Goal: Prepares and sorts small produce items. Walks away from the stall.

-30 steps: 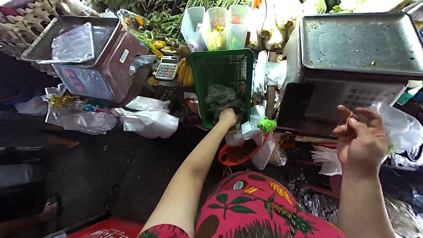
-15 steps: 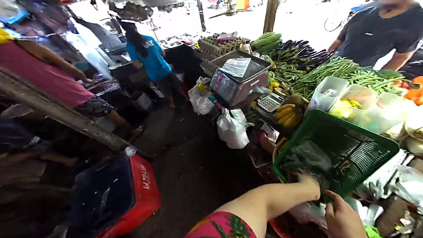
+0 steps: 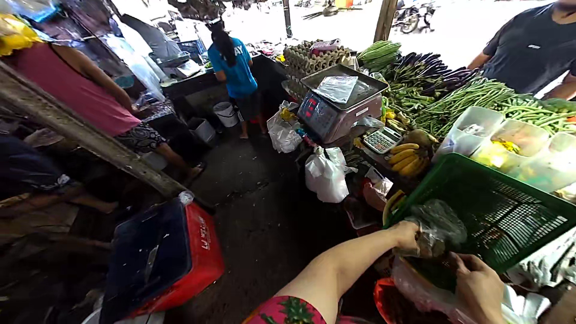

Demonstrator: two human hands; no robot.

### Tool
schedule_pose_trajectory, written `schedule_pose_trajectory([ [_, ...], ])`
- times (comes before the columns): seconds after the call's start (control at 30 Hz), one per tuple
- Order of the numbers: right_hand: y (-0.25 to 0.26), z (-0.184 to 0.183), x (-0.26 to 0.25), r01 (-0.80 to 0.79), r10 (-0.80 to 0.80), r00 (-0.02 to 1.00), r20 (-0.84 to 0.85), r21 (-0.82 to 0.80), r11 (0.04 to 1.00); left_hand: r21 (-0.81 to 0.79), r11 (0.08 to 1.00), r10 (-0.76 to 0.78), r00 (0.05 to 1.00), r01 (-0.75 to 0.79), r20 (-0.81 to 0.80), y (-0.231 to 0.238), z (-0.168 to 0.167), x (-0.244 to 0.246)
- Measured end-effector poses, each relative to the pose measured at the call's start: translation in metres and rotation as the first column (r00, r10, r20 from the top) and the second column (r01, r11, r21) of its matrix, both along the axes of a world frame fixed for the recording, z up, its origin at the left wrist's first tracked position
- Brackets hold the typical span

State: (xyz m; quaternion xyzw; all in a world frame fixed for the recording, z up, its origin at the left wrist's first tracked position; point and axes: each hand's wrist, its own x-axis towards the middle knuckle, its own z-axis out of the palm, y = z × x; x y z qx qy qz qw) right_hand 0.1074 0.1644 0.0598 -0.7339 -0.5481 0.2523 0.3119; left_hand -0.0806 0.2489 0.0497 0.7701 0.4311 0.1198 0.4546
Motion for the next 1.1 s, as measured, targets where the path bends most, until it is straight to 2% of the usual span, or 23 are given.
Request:
schedule_pose_trajectory([
  [0.1, 0.003, -0.004, 0.0, -0.01, 0.01, 1.0, -0.006, 0.03, 1.0, -0.034, 0.999, 0.038, 0.996, -0.035, 0.082, 0.006, -0.001, -0.012],
  [0.23, 0.007, -0.008, -0.008, -0.263, 0.263, 0.965, 0.006, 0.057, 0.963, 0.008, 0.999, -0.039, 0.993, 0.039, 0.113, 0.003, -0.005, -0.013],
  [0.3, 0.01, -0.009, -0.008, -0.271, 0.265, 0.962, 0.068, 0.089, 0.958, 0.051, 0.996, -0.086, 0.987, 0.08, 0.139, 0.002, -0.006, -0.012],
  [0.47, 0.013, -0.004, -0.009, -0.189, 0.174, 0.954, 0.243, 0.038, 0.981, 0.199, 0.97, -0.176, 0.972, 0.143, 0.156, 0.0, 0.0, -0.011],
  [0.57, 0.015, 0.004, -0.017, -0.079, 0.08, 0.943, 0.323, -0.016, 0.997, 0.256, 0.956, -0.185, 0.97, 0.142, 0.155, 0.0, 0.0, -0.014],
  [0.7, 0.015, 0.015, -0.028, 0.127, -0.129, 0.917, 0.378, 0.031, 0.991, 0.159, 0.985, -0.076, 0.997, 0.072, 0.018, 0.003, 0.007, -0.017],
  [0.83, 0.013, 0.014, -0.034, 0.238, -0.215, 0.882, 0.42, -0.003, 0.971, 0.062, 0.994, 0.093, 0.996, -0.094, 0.015, 0.001, 0.013, -0.012],
  [0.97, 0.006, 0.016, -0.036, 0.3, -0.26, 0.865, 0.429, -0.026, 0.954, 0.035, 0.986, 0.16, 0.987, -0.161, 0.027, -0.006, 0.019, -0.01],
  [1.03, 0.005, 0.016, -0.035, 0.296, -0.257, 0.86, 0.441, -0.02, 0.955, 0.058, 0.981, 0.177, 0.979, -0.184, 0.1, -0.007, 0.017, -0.013],
  [1.1, 0.005, 0.015, -0.032, 0.269, -0.214, 0.859, 0.466, -0.055, 0.961, 0.069, 0.958, 0.248, 0.926, -0.278, 0.285, -0.008, 0.019, -0.015],
])
